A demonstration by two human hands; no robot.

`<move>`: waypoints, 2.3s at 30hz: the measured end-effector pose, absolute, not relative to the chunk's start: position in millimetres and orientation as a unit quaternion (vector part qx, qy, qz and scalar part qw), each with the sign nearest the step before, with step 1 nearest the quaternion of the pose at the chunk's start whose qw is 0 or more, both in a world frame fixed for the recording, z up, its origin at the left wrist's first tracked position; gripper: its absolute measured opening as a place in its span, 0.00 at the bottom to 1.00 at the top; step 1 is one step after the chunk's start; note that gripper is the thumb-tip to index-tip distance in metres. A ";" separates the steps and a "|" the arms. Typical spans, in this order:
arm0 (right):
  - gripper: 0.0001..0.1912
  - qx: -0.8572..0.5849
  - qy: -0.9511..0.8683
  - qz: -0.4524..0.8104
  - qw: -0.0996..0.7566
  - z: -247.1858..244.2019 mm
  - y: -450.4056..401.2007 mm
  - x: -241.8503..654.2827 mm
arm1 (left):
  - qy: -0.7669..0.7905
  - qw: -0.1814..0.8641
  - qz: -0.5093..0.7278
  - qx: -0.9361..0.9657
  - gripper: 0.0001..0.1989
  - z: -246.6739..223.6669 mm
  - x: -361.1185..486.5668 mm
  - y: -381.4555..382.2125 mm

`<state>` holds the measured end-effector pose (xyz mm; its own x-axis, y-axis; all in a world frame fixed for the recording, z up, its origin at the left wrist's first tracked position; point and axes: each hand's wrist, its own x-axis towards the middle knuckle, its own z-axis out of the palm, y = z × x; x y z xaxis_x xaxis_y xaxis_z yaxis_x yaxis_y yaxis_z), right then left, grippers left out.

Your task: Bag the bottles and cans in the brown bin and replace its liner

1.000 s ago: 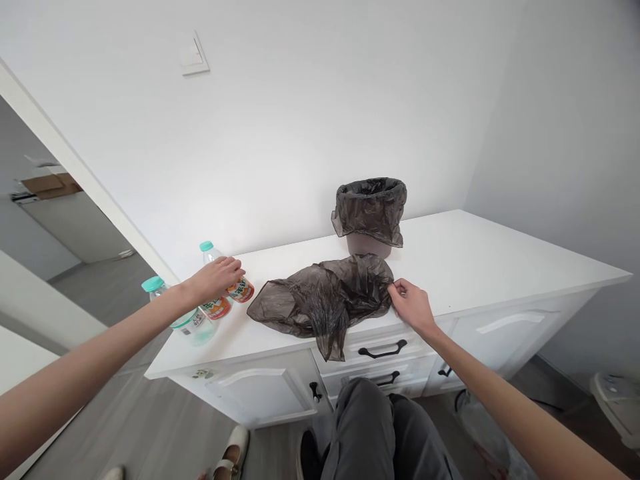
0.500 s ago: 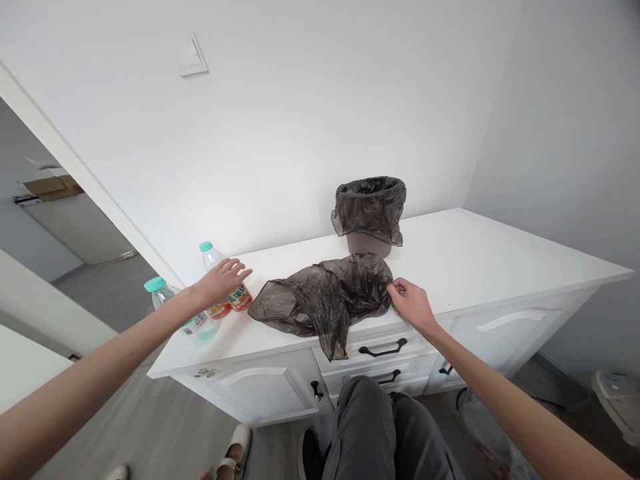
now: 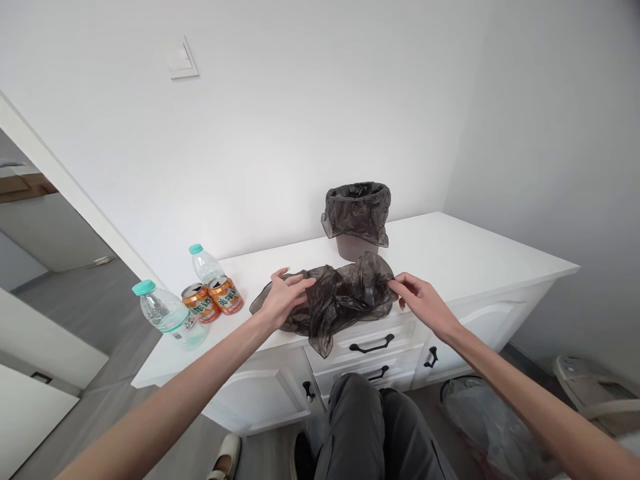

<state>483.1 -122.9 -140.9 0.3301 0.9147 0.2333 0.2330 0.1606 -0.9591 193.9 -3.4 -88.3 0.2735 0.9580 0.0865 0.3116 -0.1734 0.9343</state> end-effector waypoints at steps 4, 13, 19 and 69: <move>0.19 -0.621 -0.481 0.278 0.553 -136.8 -134.7 508.0 | 0.445 0.398 0.424 0.681 0.26 -74.3 218.9 20.6; 0.14 -0.717 -0.475 0.257 0.441 -178.0 -130.9 559.9 | 0.455 0.098 0.394 0.792 0.22 -8.7 219.1 68.4; 0.30 -0.675 -0.589 -0.037 0.443 -171.0 -132.7 523.7 | 0.240 0.003 0.180 0.954 0.20 -56.1 223.8 0.2; 0.21 -0.803 -0.557 0.149 0.151 -176.8 -64.0 543.7 | 0.435 0.120 0.378 0.809 0.22 -14.5 173.3 26.7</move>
<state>543.7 -64.0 -176.8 0.3355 0.9394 -0.0708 0.8491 -0.3341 -0.4093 173.3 26.7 -14.5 0.3374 0.7934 0.5066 0.6125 -0.5937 0.5219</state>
